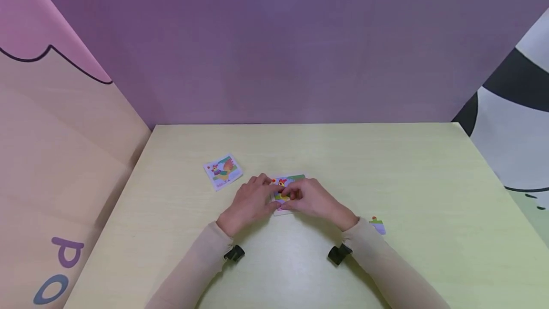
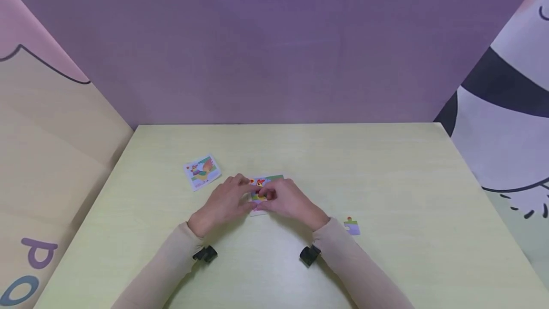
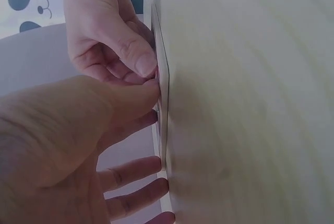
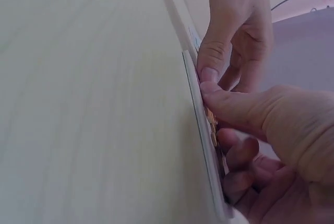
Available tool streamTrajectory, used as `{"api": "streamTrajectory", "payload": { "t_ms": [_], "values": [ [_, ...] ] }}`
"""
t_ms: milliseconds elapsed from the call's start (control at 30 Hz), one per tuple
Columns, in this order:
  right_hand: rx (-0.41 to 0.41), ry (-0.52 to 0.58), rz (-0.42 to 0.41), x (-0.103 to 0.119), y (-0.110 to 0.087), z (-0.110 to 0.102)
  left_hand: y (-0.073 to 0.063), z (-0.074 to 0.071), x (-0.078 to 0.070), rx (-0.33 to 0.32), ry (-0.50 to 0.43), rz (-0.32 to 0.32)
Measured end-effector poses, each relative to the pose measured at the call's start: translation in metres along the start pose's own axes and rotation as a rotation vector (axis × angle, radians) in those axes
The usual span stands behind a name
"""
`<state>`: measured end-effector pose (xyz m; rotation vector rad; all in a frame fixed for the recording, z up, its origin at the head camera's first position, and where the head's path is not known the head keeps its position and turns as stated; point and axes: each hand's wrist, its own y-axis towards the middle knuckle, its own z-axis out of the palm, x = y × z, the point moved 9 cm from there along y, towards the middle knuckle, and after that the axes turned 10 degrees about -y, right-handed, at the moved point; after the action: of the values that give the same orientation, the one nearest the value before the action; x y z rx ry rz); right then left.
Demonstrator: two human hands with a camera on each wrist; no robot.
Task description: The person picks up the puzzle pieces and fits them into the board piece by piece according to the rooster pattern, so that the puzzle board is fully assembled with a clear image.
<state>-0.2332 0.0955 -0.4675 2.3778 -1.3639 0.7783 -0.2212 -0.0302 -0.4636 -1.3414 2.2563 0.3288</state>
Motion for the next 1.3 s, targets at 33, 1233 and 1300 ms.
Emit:
{"api": "streamTrajectory", "payload": {
  "t_ms": [33,1233,1300],
  "values": [
    [0.007,0.026,0.001,-0.001,-0.001,0.000,0.000,0.001,0.000,0.004,0.003,0.000],
    [0.152,0.115,0.209,-0.120,-0.110,-0.076,0.000,0.002,0.005,0.040,-0.091,-0.037],
    [0.152,0.097,0.209,-0.121,-0.109,-0.074,0.001,0.002,0.005,0.039,-0.084,-0.033]
  ]
}}
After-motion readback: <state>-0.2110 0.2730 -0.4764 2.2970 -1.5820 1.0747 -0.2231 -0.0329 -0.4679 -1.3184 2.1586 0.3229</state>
